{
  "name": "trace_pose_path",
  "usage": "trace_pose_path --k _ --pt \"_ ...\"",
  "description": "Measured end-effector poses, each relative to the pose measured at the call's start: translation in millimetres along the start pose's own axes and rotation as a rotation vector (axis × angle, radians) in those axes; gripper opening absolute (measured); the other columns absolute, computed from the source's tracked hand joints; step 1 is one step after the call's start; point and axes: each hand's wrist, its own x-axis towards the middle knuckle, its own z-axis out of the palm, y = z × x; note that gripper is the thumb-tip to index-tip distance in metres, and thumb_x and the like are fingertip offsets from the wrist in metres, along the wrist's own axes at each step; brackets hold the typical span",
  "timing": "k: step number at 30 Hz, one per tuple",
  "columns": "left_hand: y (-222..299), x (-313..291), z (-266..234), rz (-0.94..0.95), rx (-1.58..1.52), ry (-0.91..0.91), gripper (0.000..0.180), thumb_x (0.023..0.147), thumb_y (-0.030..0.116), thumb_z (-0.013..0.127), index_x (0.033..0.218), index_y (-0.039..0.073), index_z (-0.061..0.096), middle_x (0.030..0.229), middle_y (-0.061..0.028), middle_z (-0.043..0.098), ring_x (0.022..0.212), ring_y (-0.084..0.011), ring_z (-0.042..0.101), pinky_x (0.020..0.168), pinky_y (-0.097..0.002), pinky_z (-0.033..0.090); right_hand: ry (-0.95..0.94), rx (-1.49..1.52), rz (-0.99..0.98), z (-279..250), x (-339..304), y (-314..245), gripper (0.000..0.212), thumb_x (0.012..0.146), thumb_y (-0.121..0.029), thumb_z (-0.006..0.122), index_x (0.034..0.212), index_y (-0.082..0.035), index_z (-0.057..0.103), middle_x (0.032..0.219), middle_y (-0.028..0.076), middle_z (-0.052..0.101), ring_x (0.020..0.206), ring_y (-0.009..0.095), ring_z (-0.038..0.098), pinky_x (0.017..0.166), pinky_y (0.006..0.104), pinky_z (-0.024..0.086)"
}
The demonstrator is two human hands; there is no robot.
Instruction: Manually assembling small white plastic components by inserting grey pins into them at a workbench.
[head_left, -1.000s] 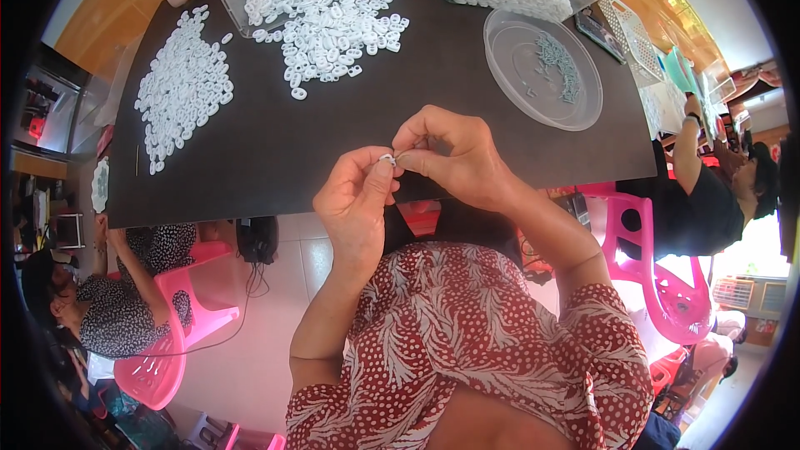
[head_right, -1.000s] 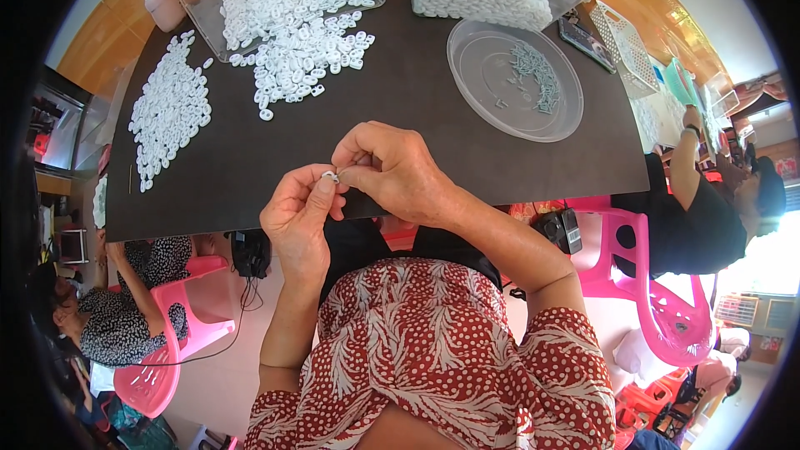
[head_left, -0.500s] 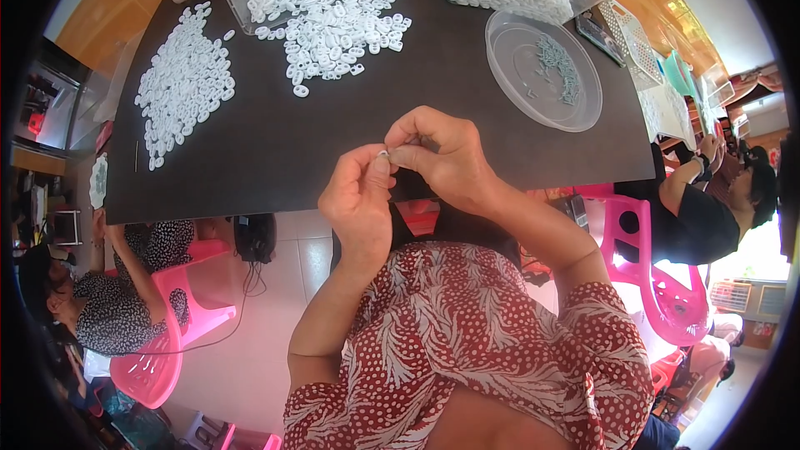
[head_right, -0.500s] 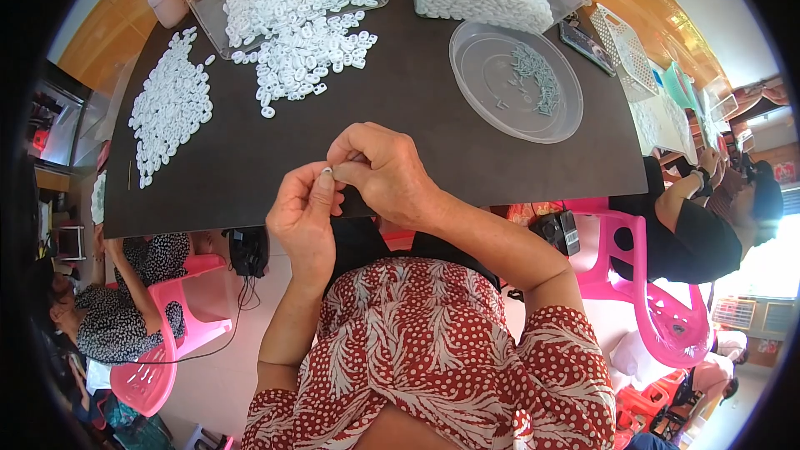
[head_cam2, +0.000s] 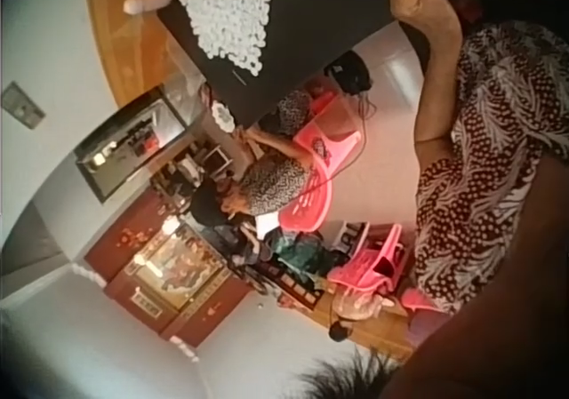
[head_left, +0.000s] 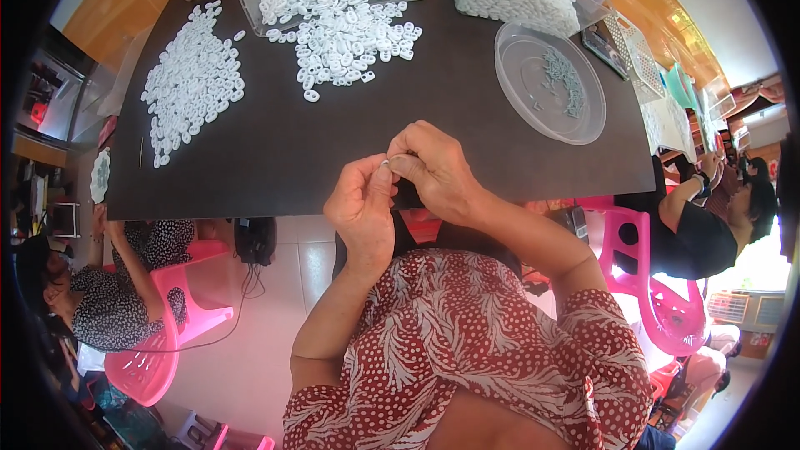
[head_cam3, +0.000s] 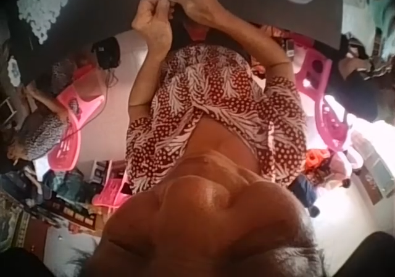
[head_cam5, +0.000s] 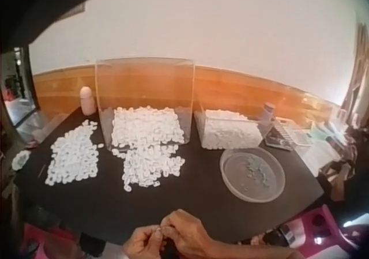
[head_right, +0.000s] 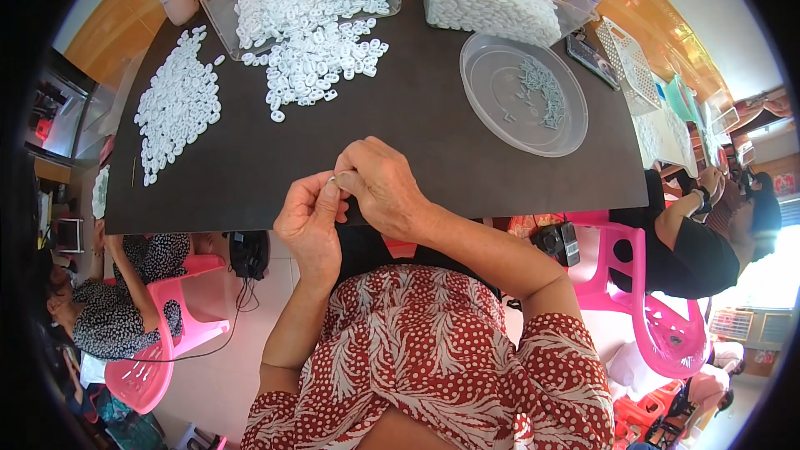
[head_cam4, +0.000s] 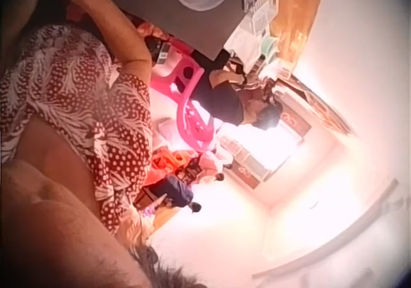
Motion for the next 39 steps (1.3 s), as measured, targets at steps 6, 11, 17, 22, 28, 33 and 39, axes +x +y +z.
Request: trace_pose_path --k 6,11,17,22,28,33,39 --pt "2.2 4.9 -0.8 -0.016 -0.076 0.032 0.010 0.090 0.006 0.058 0.093 -0.003 0.061 0.075 -0.0036 0.061 0.061 -0.0058 0.052 0.054 -0.0183 0.044 0.019 0.038 -0.004 7.3 5.5 2.4 0.006 0.078 -0.004 0.056 0.073 -0.002 0.052 0.069 0.008 0.054 0.069 0.027 0.052 0.062 0.0374 0.043" --pt "-0.3 19.6 -11.3 -0.114 -0.214 0.071 0.011 0.089 0.005 0.058 0.097 -0.003 0.060 0.081 -0.0066 0.063 0.065 -0.0075 0.055 0.055 -0.0197 0.045 -0.033 -0.026 -0.073 0.5 31.2 5.2 0.004 0.078 -0.005 0.060 0.080 -0.002 0.058 0.072 0.008 0.057 0.071 0.024 0.054 0.064 0.0343 0.044" --pt "-7.3 28.0 -17.8 -0.096 -0.233 0.094 0.012 0.089 0.004 0.058 0.099 -0.003 0.060 0.082 -0.0081 0.063 0.066 -0.0084 0.056 0.057 -0.0198 0.045 0.112 -0.410 -0.258 10.2 87.5 50.1 0.020 0.069 -0.005 0.068 0.089 -0.004 0.064 0.076 0.010 0.058 0.076 0.027 0.054 0.067 0.0370 0.044" --pt "-9.7 26.4 -15.9 -0.057 -0.224 0.115 0.011 0.089 0.004 0.058 0.096 -0.004 0.060 0.079 -0.0092 0.064 0.061 -0.0087 0.056 0.053 -0.0205 0.045 0.056 -0.684 -0.386 26.1 105.6 71.4 0.017 0.064 -0.005 0.071 0.078 -0.005 0.061 0.077 0.010 0.054 0.077 0.030 0.051 0.065 0.0394 0.044" --pt "-11.3 26.3 -18.2 -0.051 -0.248 0.113 0.011 0.089 0.005 0.059 0.096 -0.003 0.060 0.079 -0.0087 0.064 0.062 -0.0085 0.056 0.053 -0.0199 0.045 0.036 -0.664 -0.489 31.4 112.1 74.5 0.010 0.060 0.004 0.057 0.068 -0.002 0.057 0.075 0.014 0.051 0.075 0.030 0.048 0.066 0.0406 0.041" --pt "-10.1 27.1 -17.7 -0.055 -0.245 0.114 0.011 0.089 0.005 0.059 0.096 -0.003 0.061 0.079 -0.0085 0.064 0.062 -0.0084 0.056 0.053 -0.0198 0.045 0.032 -0.686 -0.519 28.3 112.6 73.7 0.009 0.062 0.003 0.058 0.068 -0.002 0.058 0.076 0.013 0.051 0.078 0.030 0.048 0.069 0.0404 0.041" --pt "-11.3 25.7 -17.6 -0.058 -0.240 0.105 0.012 0.089 0.006 0.059 0.097 -0.003 0.061 0.080 -0.0085 0.064 0.062 -0.0084 0.056 0.054 -0.0198 0.045 -0.076 -0.639 -0.504 23.3 113.4 72.3 0.007 0.062 0.000 0.061 0.069 -0.002 0.059 0.076 0.013 0.052 0.078 0.029 0.049 0.070 0.0402 0.042"
